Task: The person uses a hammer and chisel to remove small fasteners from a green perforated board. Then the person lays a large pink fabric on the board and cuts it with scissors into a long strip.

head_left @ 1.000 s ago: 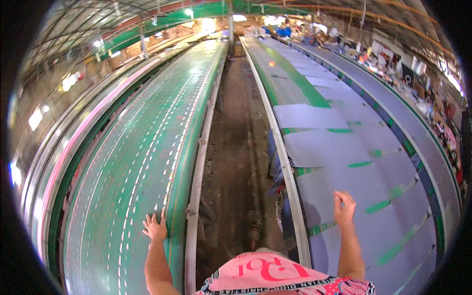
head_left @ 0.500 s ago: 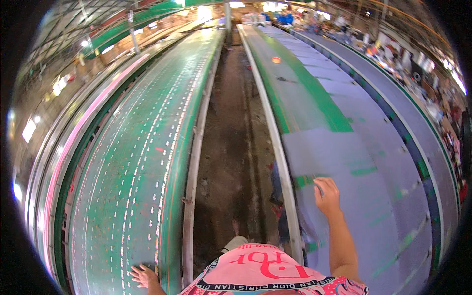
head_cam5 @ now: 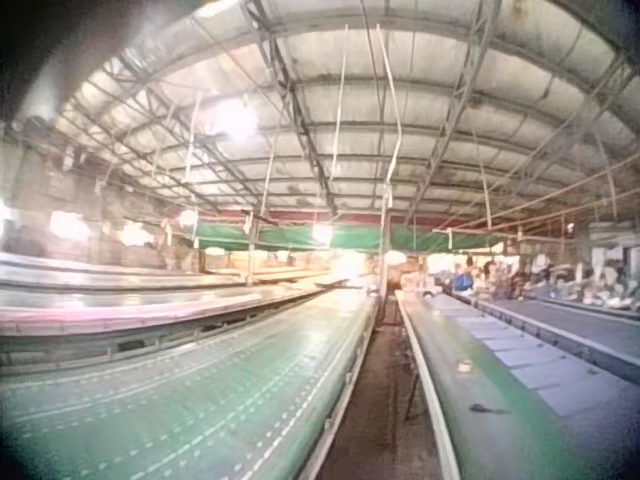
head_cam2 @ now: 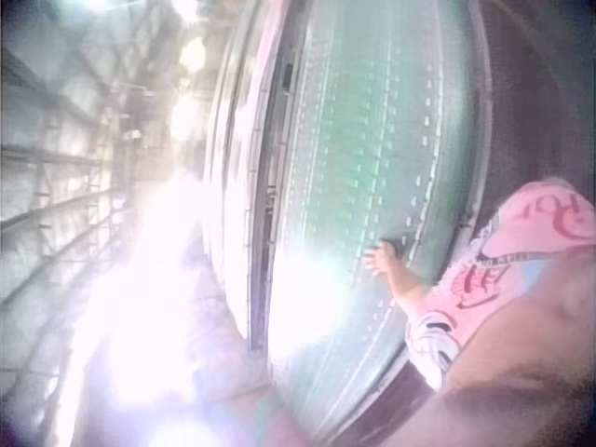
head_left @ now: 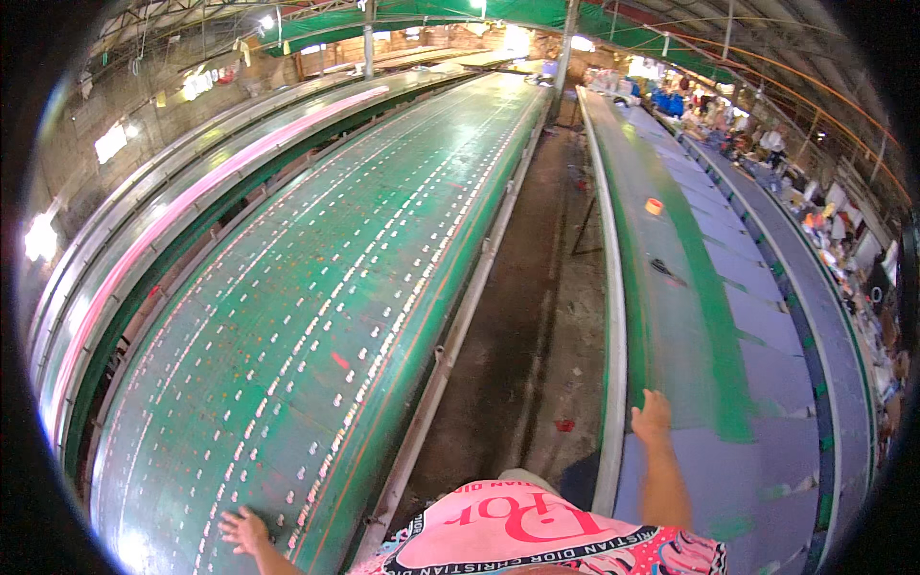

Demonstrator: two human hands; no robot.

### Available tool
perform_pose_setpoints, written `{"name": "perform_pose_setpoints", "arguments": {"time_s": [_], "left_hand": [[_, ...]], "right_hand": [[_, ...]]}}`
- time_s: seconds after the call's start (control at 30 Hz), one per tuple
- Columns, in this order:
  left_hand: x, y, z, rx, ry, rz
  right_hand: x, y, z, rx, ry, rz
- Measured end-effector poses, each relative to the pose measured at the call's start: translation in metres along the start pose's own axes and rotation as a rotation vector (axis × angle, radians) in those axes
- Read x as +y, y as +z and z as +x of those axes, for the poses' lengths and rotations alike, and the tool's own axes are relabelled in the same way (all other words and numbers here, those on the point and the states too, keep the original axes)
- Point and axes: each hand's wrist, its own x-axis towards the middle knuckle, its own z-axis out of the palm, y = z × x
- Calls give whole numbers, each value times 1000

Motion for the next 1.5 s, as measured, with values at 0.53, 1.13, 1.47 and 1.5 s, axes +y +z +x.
{"name": "perform_pose_setpoints", "arguments": {"time_s": [0.53,1.13,1.47,1.5], "left_hand": [[116,-28,-132,-11,228,-388],[274,-119,-303,-14,498,-244],[193,-95,-347,-23,332,-329],[181,-93,-354,-16,311,-345]], "right_hand": [[34,109,399,-115,209,70],[22,136,639,-192,101,322],[-28,110,668,-158,127,773],[-43,101,669,-164,111,852]]}}
